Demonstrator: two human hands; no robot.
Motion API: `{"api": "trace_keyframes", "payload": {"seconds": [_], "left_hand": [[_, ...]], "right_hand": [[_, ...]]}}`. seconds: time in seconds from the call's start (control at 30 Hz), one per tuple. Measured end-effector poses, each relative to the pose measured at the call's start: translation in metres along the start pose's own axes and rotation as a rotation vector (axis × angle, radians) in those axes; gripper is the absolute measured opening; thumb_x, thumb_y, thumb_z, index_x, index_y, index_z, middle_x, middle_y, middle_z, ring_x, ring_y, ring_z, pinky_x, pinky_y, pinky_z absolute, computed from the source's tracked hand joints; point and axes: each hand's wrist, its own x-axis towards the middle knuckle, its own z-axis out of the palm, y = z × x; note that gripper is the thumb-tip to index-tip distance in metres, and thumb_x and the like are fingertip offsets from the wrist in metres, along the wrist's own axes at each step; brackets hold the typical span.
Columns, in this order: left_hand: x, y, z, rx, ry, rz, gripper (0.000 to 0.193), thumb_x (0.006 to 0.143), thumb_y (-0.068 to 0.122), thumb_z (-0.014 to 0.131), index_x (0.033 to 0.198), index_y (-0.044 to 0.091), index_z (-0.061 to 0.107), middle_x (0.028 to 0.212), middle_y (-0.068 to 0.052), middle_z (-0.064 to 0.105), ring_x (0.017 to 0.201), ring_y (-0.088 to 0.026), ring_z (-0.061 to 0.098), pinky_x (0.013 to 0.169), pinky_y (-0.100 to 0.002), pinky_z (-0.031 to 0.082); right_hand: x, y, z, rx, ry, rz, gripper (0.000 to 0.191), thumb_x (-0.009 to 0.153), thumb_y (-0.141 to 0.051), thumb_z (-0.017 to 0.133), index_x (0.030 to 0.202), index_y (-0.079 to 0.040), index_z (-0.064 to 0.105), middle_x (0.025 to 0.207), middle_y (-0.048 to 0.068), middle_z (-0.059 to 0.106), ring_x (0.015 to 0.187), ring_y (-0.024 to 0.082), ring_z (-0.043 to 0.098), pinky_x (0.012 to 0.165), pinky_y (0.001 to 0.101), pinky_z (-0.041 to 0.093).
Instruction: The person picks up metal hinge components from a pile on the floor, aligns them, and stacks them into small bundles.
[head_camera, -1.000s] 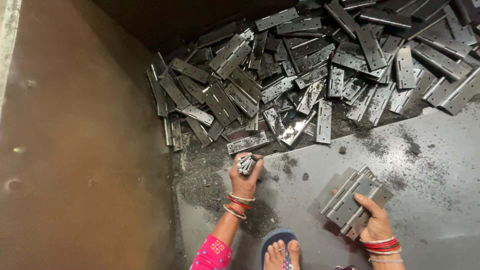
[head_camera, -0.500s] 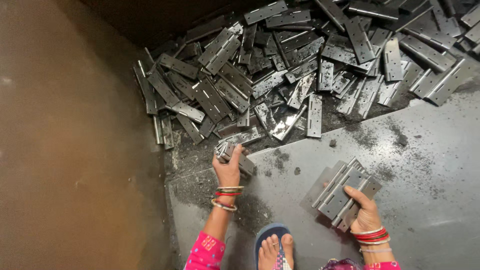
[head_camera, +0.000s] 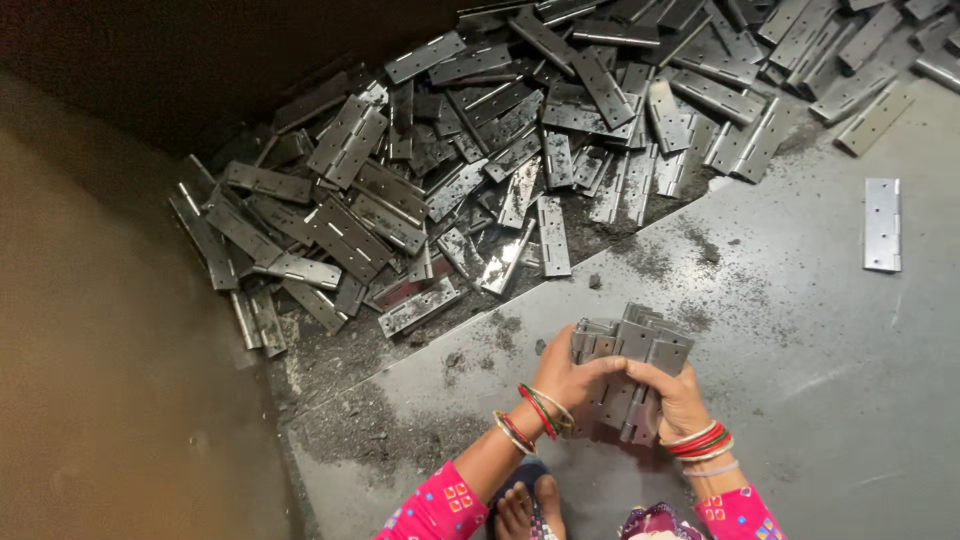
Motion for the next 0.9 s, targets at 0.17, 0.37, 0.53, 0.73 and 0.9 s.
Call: {"api": "trace_keyframes", "payload": {"seconds": [0.17,0.37,0.53,0.73,0.9], "left_hand": [[-0.026,0.055,-0.008,0.000,0.000,0.019,0.056,0.083,0.033,0.087,0.115,-0.003,0.059,0.101,-0.013,0.078,0.089,-0.019,0.070,0.081,-0.036,0.059],[-0.012,0.063,-0.016,0.169,-0.005,0.719,0.111,0.059,0.045,0.089,0.147,0.002,0.038,0.147,-0.019,0.049,0.136,-0.027,0.049,0.113,-0.042,0.041],[0.016,0.010,-0.032,0.312,-0.347,0.488,0.103,0.060,0.034,0.095,0.148,0.006,0.048,0.144,-0.013,0.063,0.136,-0.029,0.057,0.117,-0.047,0.035],[0.009,-0.025,-0.031,0.168,-0.259,0.436,0.061,0.087,0.017,0.086,0.142,0.006,0.061,0.132,-0.011,0.074,0.126,-0.021,0.069,0.110,-0.037,0.052],[0.013,-0.013,-0.020,0.002,-0.161,0.179,0.050,0.084,0.015,0.086,0.128,0.002,0.065,0.113,-0.008,0.078,0.102,-0.012,0.072,0.095,-0.031,0.058]], "right_hand": [[-0.023,-0.038,0.009,-0.219,-0.183,-0.343,0.039,0.087,0.002,0.074,0.125,0.004,0.067,0.114,0.015,0.074,0.101,0.024,0.072,0.090,0.0386,0.059],[-0.024,-0.065,0.015,-0.606,-0.459,-0.659,0.075,0.070,-0.014,0.087,0.137,0.001,0.057,0.140,0.015,0.061,0.125,0.022,0.062,0.107,0.0364,0.050],[0.014,-0.027,-0.006,-0.739,-0.469,-0.593,0.090,0.061,-0.013,0.097,0.139,0.000,0.055,0.136,0.011,0.064,0.125,0.020,0.060,0.110,0.0384,0.047],[0.027,0.006,-0.036,-0.586,-0.371,-0.458,0.067,0.067,-0.007,0.092,0.127,0.001,0.062,0.122,0.009,0.071,0.112,0.017,0.065,0.100,0.0333,0.052],[0.030,0.018,-0.036,-0.504,-0.178,-0.216,0.026,0.085,-0.003,0.078,0.110,0.002,0.075,0.098,0.007,0.081,0.088,0.014,0.074,0.079,0.0297,0.059]]}}
